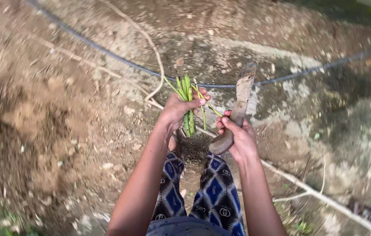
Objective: The person trims plant stem cuttings by hand, carries them to a dirt patch, and digs into the soil with a hand trowel to plant the cuttings.
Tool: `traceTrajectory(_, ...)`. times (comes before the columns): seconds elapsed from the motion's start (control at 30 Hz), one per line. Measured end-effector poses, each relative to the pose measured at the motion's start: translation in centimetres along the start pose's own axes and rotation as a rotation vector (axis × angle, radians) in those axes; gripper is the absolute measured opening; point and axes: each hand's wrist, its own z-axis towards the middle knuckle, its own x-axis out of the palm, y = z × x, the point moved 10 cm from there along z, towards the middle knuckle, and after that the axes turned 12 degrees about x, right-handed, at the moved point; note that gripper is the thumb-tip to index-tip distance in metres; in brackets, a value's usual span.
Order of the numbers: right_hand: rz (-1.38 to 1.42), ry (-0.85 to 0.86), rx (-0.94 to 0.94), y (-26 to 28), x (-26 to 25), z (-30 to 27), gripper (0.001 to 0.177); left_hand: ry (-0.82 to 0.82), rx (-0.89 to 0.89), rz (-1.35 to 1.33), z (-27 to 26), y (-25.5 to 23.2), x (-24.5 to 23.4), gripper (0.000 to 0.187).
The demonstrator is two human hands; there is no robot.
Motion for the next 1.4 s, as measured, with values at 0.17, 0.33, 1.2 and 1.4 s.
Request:
traceTrajectory(0.17,0.234,-0.186,-0.057,-1.2,-5.5,-1.6,0.014,0.231,-0.085,0.023,2.3,2.5,6.2,0.033)
traceTrajectory(0.33,0.478,-0.339,-0.161,-3.3,-12.7,-6.3,0.018,0.422,-0.295,0.07,0.3,8.0,14.3,0.04)
traceTrajectory(1.2,1.047,-0.66,-0.43,-25.0,-49.8,-40.4,0.022,0.424,-0.908,-0.076,-37.3,44.9,40.1,0.034)
traceTrajectory(1.4,1.253,-0.508,-0.348,-29.2,-51.6,-40.4,0.024,0.505,-0.944,0.05,-40.1,45.7,42.2,0.027)
